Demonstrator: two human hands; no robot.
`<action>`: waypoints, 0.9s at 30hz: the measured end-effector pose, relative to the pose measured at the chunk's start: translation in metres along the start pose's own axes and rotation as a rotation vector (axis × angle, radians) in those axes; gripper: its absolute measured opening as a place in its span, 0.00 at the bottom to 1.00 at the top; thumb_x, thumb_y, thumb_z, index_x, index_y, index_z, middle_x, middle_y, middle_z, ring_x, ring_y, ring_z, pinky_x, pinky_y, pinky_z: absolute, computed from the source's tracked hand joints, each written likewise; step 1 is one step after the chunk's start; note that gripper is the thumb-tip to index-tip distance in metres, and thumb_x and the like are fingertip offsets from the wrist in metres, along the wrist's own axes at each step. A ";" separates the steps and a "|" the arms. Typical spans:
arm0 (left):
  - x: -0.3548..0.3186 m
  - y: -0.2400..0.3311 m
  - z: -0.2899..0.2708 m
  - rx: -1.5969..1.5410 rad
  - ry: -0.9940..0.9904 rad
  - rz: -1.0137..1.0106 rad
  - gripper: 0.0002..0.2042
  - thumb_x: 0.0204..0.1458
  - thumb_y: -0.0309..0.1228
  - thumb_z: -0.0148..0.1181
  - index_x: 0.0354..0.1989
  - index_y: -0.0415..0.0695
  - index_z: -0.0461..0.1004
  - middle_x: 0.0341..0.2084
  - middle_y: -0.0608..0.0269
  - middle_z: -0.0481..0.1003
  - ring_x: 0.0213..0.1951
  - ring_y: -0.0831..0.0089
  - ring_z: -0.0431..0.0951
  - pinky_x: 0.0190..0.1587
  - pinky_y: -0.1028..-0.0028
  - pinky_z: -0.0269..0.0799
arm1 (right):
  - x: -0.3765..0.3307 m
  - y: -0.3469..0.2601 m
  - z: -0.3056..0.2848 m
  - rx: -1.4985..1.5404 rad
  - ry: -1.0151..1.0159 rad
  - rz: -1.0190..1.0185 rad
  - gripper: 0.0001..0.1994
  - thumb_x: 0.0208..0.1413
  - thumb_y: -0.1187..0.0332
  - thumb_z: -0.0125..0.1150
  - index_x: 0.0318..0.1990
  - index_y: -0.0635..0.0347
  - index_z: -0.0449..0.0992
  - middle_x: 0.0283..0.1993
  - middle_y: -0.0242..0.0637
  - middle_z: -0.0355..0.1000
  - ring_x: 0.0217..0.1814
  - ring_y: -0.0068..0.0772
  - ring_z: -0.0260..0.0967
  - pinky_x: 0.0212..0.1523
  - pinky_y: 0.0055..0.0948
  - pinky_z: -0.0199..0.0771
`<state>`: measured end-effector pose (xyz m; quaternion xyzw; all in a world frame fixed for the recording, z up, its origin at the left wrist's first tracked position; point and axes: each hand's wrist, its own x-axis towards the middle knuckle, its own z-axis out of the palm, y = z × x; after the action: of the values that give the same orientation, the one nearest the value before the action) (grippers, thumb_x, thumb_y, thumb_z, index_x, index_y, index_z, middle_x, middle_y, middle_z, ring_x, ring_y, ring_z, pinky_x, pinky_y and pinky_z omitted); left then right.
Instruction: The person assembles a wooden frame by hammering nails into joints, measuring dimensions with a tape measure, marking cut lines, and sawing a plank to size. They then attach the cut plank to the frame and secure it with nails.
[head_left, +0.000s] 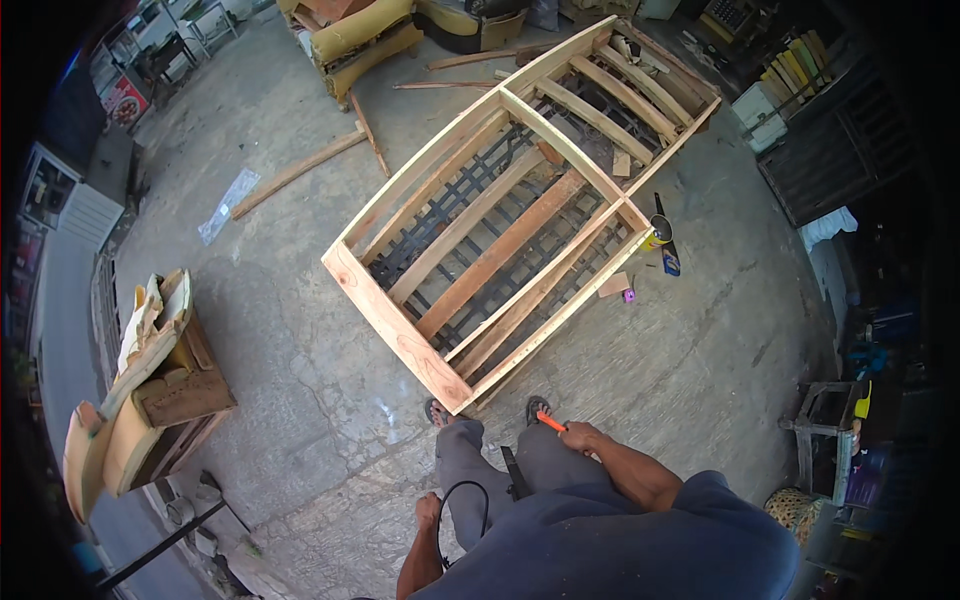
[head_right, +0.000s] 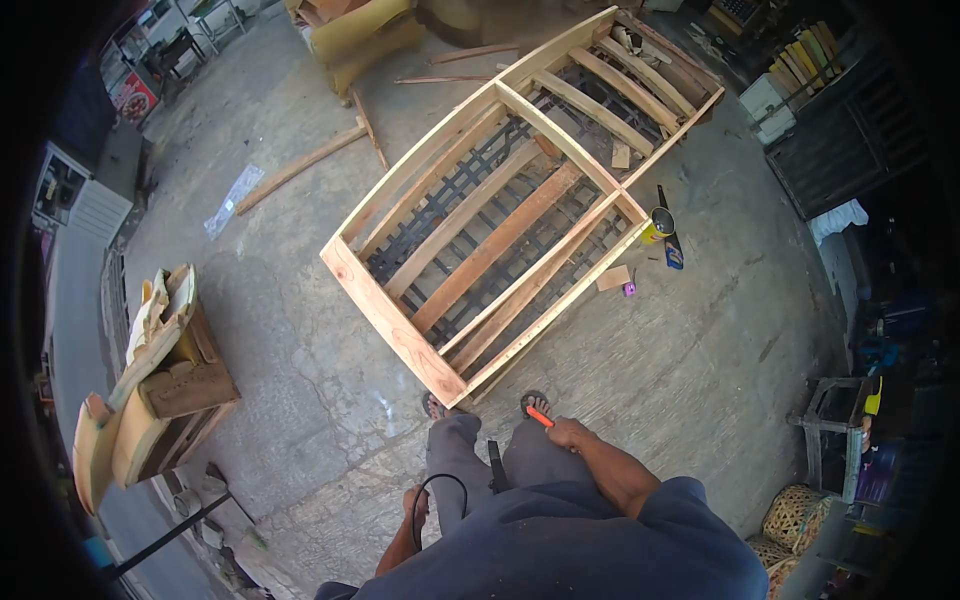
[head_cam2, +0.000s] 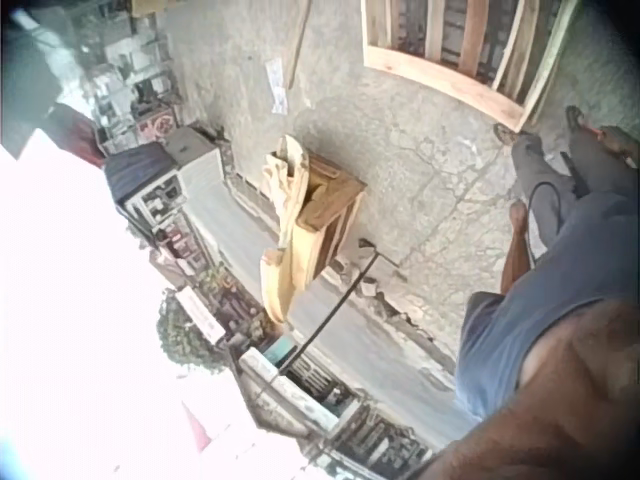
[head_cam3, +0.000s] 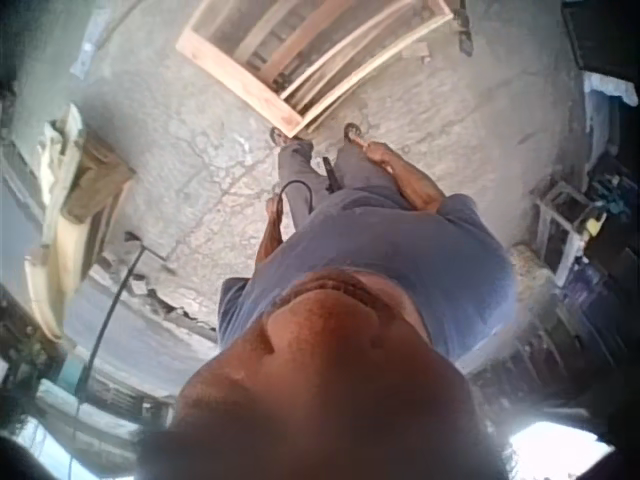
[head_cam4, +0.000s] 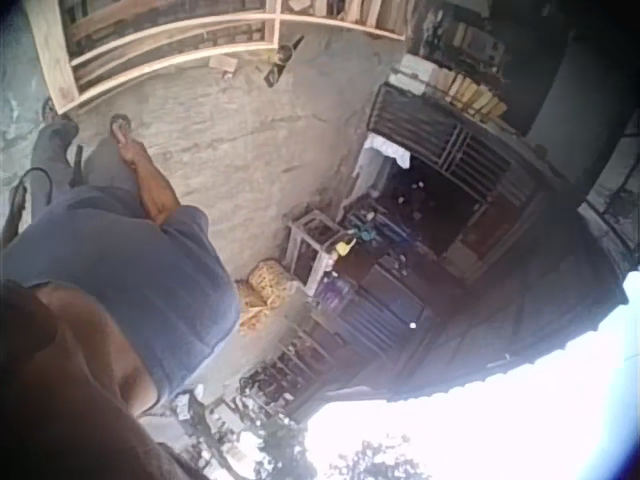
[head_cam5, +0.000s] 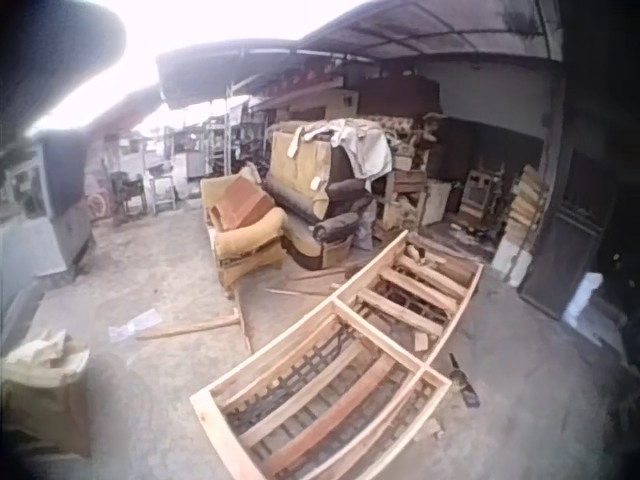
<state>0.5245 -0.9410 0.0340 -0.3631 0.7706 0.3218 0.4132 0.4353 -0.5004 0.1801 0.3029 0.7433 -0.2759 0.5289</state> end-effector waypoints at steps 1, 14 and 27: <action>-0.005 -0.002 0.003 -0.011 -0.012 -0.008 0.24 0.54 0.42 0.44 0.33 0.28 0.78 0.30 0.35 0.79 0.35 0.44 0.82 0.36 0.53 0.76 | 0.008 0.027 -0.004 0.072 -0.042 0.069 0.20 0.59 0.54 0.52 0.36 0.68 0.75 0.20 0.44 0.71 0.17 0.39 0.71 0.20 0.37 0.70; -0.128 0.222 0.071 0.056 -0.220 0.487 0.14 0.51 0.37 0.51 0.32 0.43 0.81 0.20 0.60 0.75 0.19 0.72 0.70 0.24 0.71 0.65 | 0.005 0.177 -0.055 0.613 0.419 0.165 0.15 0.54 0.64 0.53 0.32 0.72 0.75 0.23 0.48 0.75 0.20 0.38 0.76 0.21 0.36 0.75; -0.158 0.378 0.145 -0.715 -0.432 0.167 0.13 0.60 0.39 0.54 0.24 0.50 0.66 0.13 0.74 0.61 0.13 0.78 0.59 0.18 0.73 0.54 | -0.015 0.065 -0.071 0.594 -0.039 -0.777 0.29 0.63 0.44 0.52 0.59 0.59 0.71 0.43 0.43 0.77 0.42 0.39 0.77 0.43 0.37 0.76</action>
<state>0.3331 -0.5792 0.1807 -0.3441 0.5331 0.6697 0.3859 0.4437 -0.4075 0.2089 0.1356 0.6806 -0.6585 0.2913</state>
